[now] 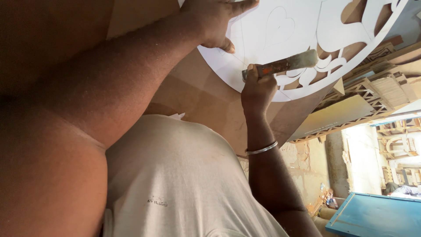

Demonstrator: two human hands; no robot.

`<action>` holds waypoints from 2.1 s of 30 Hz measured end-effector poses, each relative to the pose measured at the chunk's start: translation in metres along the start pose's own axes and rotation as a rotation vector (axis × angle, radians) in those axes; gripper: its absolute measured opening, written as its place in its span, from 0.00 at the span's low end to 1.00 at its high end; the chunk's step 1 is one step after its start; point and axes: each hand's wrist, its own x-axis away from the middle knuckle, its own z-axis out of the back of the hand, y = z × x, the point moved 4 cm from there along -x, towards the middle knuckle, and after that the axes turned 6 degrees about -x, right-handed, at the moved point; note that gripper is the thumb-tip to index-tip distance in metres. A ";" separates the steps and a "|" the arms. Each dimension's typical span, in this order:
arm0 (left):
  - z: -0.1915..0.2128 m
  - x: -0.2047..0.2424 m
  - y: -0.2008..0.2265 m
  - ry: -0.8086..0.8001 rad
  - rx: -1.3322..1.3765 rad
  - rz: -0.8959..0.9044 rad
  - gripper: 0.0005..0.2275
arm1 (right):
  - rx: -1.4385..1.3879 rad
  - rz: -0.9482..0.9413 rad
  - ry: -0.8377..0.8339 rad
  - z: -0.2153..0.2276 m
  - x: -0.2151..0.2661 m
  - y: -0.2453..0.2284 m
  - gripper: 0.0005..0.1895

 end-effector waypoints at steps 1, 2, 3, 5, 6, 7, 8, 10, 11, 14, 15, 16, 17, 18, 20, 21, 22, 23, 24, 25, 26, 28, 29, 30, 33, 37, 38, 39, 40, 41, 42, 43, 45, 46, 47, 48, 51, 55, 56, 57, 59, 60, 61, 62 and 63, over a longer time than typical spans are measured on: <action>0.000 0.000 0.000 0.012 0.004 -0.014 0.52 | 0.002 -0.002 -0.005 0.000 0.001 -0.001 0.14; -0.002 0.000 0.000 0.012 0.005 -0.014 0.52 | 0.002 -0.002 -0.006 0.000 0.002 -0.002 0.14; -0.003 -0.001 0.000 0.005 0.007 0.003 0.52 | -0.004 -0.019 -0.003 0.000 0.002 -0.003 0.14; -0.003 -0.001 0.000 -0.003 0.009 0.020 0.52 | -0.012 -0.035 0.001 -0.001 0.003 -0.003 0.14; -0.003 0.000 0.000 -0.018 0.010 0.031 0.52 | -0.018 -0.039 0.002 -0.001 0.003 -0.002 0.14; -0.002 0.000 0.001 -0.033 0.011 0.041 0.51 | -0.026 -0.043 0.004 -0.001 0.003 -0.002 0.15; -0.001 0.001 0.002 -0.033 0.010 0.040 0.51 | -0.027 -0.043 0.006 0.000 0.004 -0.001 0.15; 0.002 0.002 0.002 -0.048 -0.045 0.059 0.52 | -0.033 -0.027 0.003 -0.001 0.005 -0.001 0.15; -0.003 0.000 -0.001 -0.046 -0.051 0.058 0.52 | -0.038 -0.025 0.006 -0.001 0.006 0.000 0.15; 0.001 -0.002 0.001 0.118 -0.254 -0.067 0.54 | -0.032 -0.051 0.006 0.001 0.007 0.005 0.16; 0.009 0.002 0.002 0.114 -0.230 -0.052 0.52 | -0.005 -0.069 0.008 -0.001 0.006 0.008 0.17; 0.017 0.006 0.003 0.109 -0.207 -0.037 0.50 | 0.021 -0.087 0.010 -0.002 0.005 0.010 0.18; 0.017 0.006 0.004 0.119 -0.232 -0.037 0.50 | -0.001 -0.074 0.018 -0.003 0.004 0.012 0.18; 0.016 0.007 0.006 0.135 -0.273 -0.045 0.50 | 0.023 -0.064 0.021 -0.003 0.004 0.014 0.17; 0.020 0.009 0.009 0.159 -0.342 -0.053 0.50 | 0.022 -0.041 0.035 -0.003 0.005 0.013 0.17; 0.022 0.009 0.010 0.115 -0.324 -0.036 0.50 | 0.044 -0.045 0.023 -0.002 0.005 0.010 0.17; 0.023 0.009 0.011 0.071 -0.306 -0.018 0.50 | 0.066 -0.049 0.011 -0.002 0.005 0.007 0.17; 0.027 0.010 0.013 0.080 -0.328 -0.021 0.50 | 0.047 -0.039 0.023 0.000 0.005 0.005 0.17; 0.029 0.011 0.014 0.072 -0.321 -0.015 0.49 | 0.068 -0.059 0.004 -0.001 0.005 0.005 0.17; 0.031 0.013 0.016 0.063 -0.312 -0.011 0.48 | 0.091 -0.081 -0.015 0.000 0.005 0.005 0.18; 0.035 0.014 0.017 0.072 -0.333 -0.015 0.48 | 0.074 -0.071 -0.002 0.000 0.005 0.001 0.18; 0.039 0.016 0.019 0.024 -0.311 0.016 0.48 | 0.084 -0.109 -0.041 0.001 0.006 -0.001 0.18; 0.043 0.017 0.021 0.032 -0.326 0.009 0.48 | 0.074 -0.103 -0.028 0.002 0.006 0.002 0.18; 0.045 0.018 0.022 0.008 -0.321 0.023 0.47 | 0.066 -0.087 -0.049 0.001 0.005 0.005 0.18; 0.050 0.019 0.026 -0.041 -0.316 0.045 0.46 | 0.019 -0.084 -0.081 0.005 0.004 0.007 0.17; 0.049 0.019 0.026 -0.089 -0.305 0.074 0.46 | -0.103 -0.187 -0.123 0.011 0.001 0.009 0.15; 0.048 0.019 0.026 -0.089 -0.308 0.070 0.46 | -0.106 -0.188 -0.118 0.013 0.001 0.009 0.15; 0.047 0.018 0.025 -0.089 -0.310 0.064 0.46 | -0.125 -0.185 -0.130 0.013 0.000 0.010 0.15; 0.046 0.018 0.024 -0.089 -0.313 0.059 0.46 | -0.143 -0.181 -0.143 0.014 0.000 0.010 0.16; 0.046 0.018 0.024 -0.089 -0.315 0.058 0.46 | -0.145 -0.181 -0.141 0.015 -0.002 0.012 0.16; 0.046 0.017 0.024 -0.090 -0.318 0.059 0.46 | -0.127 -0.189 -0.147 0.016 -0.004 0.014 0.16; 0.046 0.018 0.024 -0.092 -0.321 0.061 0.46 | -0.109 -0.197 -0.154 0.016 -0.005 0.016 0.16; 0.049 0.019 0.026 -0.107 -0.328 0.067 0.46 | -0.104 -0.211 -0.142 0.019 -0.012 0.015 0.16; 0.051 0.019 0.027 -0.121 -0.333 0.073 0.46 | -0.097 -0.226 -0.130 0.020 -0.015 0.014 0.16; 0.051 0.019 0.027 -0.123 -0.333 0.073 0.46 | -0.097 -0.227 -0.130 0.023 -0.019 0.007 0.16; 0.051 0.019 0.027 -0.127 -0.332 0.072 0.46 | -0.112 -0.194 -0.128 0.025 -0.023 -0.001 0.15; 0.050 0.019 0.027 -0.126 -0.335 0.068 0.46 | -0.121 -0.110 -0.142 0.027 -0.037 -0.016 0.13; 0.049 0.017 0.027 -0.131 -0.339 0.075 0.46 | -0.108 0.010 -0.171 0.021 -0.055 -0.022 0.13; 0.050 0.018 0.027 -0.130 -0.340 0.075 0.46 | -0.109 0.012 -0.171 0.019 -0.059 -0.023 0.13; 0.051 0.018 0.028 -0.138 -0.345 0.079 0.46 | -0.107 0.017 -0.170 0.017 -0.062 -0.024 0.13; 0.053 0.019 0.029 -0.146 -0.350 0.082 0.46 | -0.105 0.022 -0.169 0.013 -0.067 -0.020 0.13; 0.054 0.020 0.029 -0.146 -0.355 0.082 0.47 | -0.133 0.010 -0.178 0.010 -0.068 -0.016 0.13; 0.054 0.020 0.030 -0.147 -0.359 0.082 0.47 | -0.161 -0.001 -0.186 0.007 -0.070 -0.011 0.13; 0.053 0.019 0.029 -0.147 -0.359 0.082 0.47 | -0.160 -0.002 -0.186 0.007 -0.071 -0.009 0.13; 0.052 0.019 0.028 -0.146 -0.365 0.076 0.47 | -0.179 0.004 -0.201 0.006 -0.072 -0.007 0.13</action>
